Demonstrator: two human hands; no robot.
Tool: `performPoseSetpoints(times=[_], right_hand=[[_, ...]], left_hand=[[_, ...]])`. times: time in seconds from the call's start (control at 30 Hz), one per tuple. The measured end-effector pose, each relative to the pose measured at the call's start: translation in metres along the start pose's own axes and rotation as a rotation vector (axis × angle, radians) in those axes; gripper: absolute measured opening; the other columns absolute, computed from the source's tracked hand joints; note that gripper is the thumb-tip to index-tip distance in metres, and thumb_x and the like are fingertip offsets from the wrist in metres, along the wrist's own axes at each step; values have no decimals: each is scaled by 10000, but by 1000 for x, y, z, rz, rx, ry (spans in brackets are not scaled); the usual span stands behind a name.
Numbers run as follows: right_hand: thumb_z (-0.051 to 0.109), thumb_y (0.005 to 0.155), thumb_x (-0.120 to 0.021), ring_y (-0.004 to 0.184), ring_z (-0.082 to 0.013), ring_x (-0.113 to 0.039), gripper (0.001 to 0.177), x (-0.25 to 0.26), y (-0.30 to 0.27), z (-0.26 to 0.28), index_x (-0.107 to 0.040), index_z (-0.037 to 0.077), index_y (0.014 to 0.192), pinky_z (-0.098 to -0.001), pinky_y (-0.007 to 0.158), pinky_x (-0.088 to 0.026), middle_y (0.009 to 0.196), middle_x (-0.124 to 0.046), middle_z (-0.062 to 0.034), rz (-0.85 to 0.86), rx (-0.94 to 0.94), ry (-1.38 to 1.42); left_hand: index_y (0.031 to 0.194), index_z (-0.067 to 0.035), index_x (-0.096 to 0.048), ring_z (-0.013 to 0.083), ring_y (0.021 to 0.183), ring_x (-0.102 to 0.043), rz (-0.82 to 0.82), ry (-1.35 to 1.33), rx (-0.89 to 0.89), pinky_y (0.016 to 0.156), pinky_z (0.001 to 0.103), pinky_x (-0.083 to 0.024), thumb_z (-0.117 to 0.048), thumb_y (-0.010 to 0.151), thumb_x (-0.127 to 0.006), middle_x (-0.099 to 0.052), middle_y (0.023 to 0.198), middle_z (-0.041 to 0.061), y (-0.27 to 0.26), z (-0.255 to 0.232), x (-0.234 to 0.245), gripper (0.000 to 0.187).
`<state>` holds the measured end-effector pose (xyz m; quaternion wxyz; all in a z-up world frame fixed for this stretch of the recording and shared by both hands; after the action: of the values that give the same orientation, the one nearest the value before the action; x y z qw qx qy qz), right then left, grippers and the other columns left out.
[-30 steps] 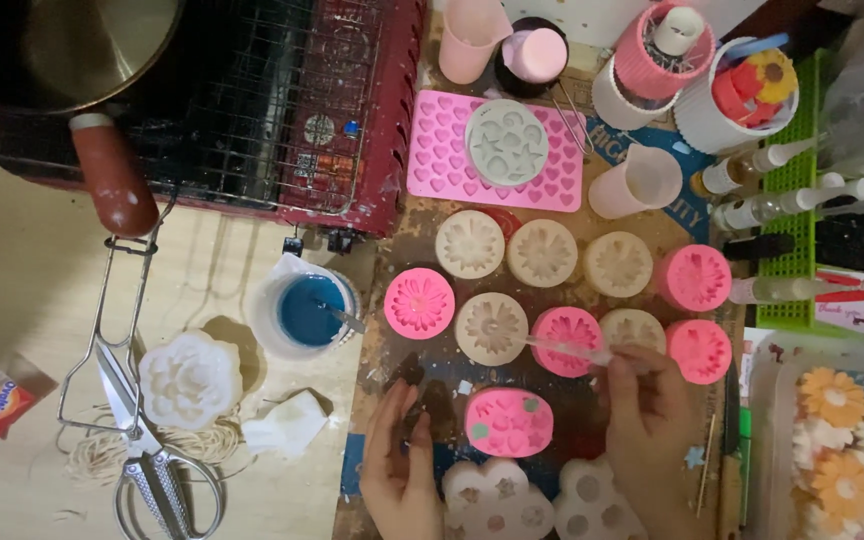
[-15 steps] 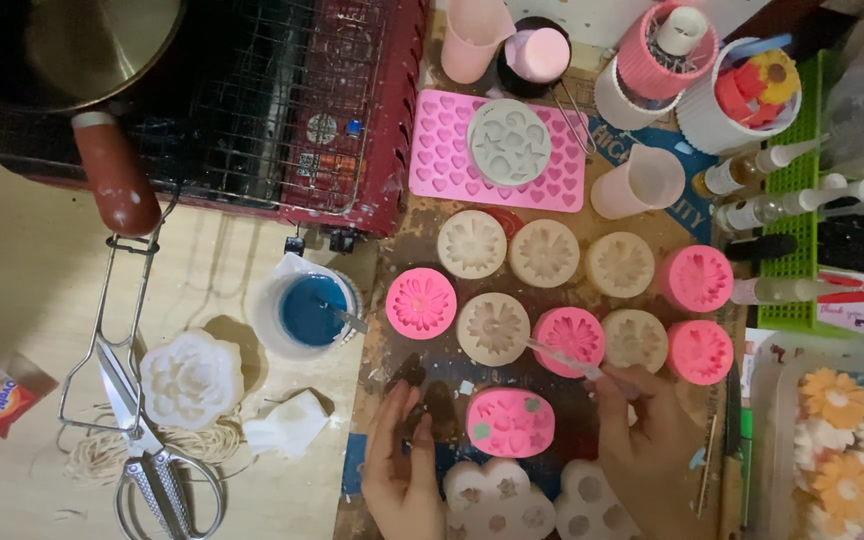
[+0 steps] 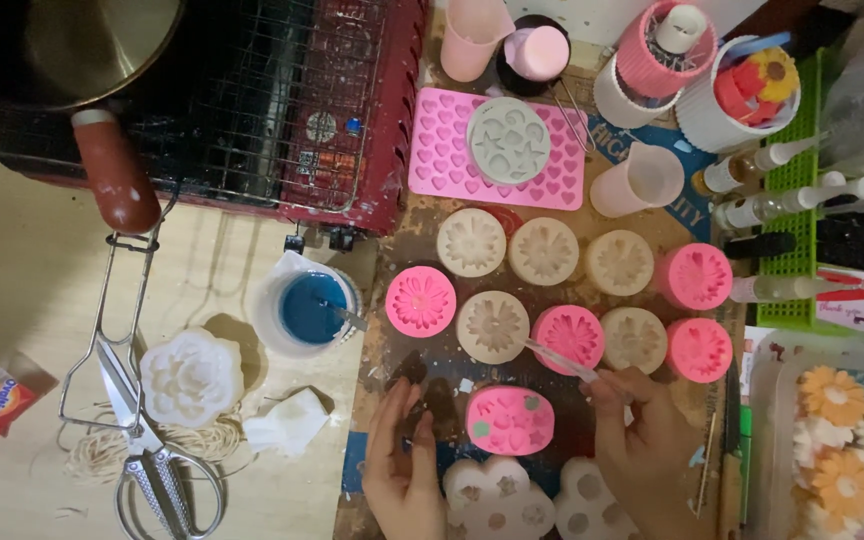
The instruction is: Preparing liquid wax by adding dye and fragrance, then carefully pouring it into floral-shaped silicone molds using a pipette.
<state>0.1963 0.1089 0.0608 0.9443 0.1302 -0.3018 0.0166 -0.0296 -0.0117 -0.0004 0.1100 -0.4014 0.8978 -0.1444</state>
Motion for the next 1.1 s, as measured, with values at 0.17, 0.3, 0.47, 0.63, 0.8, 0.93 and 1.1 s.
performPoseSetpoints(times=[0.17,0.3,0.47,0.63,0.8,0.93,1.1], right_hand=[[45,986,-653,802,-138,-721,151,1,3,5,-608,-59,1086,-263,694,-580,910,-747,-141,4,-26,-88],[52,990,-654,770,-141,-718,133,1,2,2,-615,-44,1072,-263,648,-577,903,-751,-132,11,-31,-79],[74,990,-673,776,-128,-717,167,0,6,12,-600,-37,1092,-264,700,-575,881,-743,-117,5,66,-136],[75,986,-671,750,-119,-710,177,-2,5,6,-605,-41,1102,-260,679,-573,866,-741,-105,7,63,-134],[72,1013,-645,773,-121,-698,148,2,8,11,-589,-23,1112,-253,699,-573,879,-728,-116,-5,80,-26],[50,1081,-580,724,-124,-656,70,42,25,-19,-602,-4,1042,-261,669,-552,873,-702,-134,-119,-75,55],[73,1147,-604,673,-128,-616,202,94,117,24,-495,17,986,-257,566,-477,816,-613,-84,-503,-10,-11]], left_hand=[[1390,44,-575,262,1293,-622,1,6,14,1015,361,-544,4,941,-587,-584,1431,168,0,3,0,452],[1393,45,-576,258,1292,-618,10,18,3,1003,363,-547,-2,942,-593,-591,1420,167,0,0,-1,454],[1390,35,-579,248,1302,-612,-9,10,56,1011,362,-542,27,925,-570,-588,1425,157,-1,4,-1,466],[1389,38,-577,252,1298,-611,-14,-19,54,1018,367,-536,58,919,-569,-582,1429,162,0,6,-2,471],[1385,37,-579,252,1304,-611,2,9,40,1015,368,-544,71,909,-553,-578,1438,158,-1,-2,-5,478],[1396,39,-570,263,1302,-611,3,-21,33,1021,377,-532,70,916,-558,-583,1434,174,-2,8,-2,482],[1390,51,-571,288,1299,-624,-2,19,-25,1008,386,-553,101,901,-556,-573,1451,194,-4,22,3,492]])
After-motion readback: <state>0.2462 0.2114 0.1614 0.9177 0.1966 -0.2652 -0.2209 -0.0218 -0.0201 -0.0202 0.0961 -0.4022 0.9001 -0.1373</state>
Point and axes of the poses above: each hand's wrist, its own y-axis towards the middle knuckle, its own x-axis out of the back of the hand, z = x × y, the point moved 6 cm from there along y, towards the middle knuckle
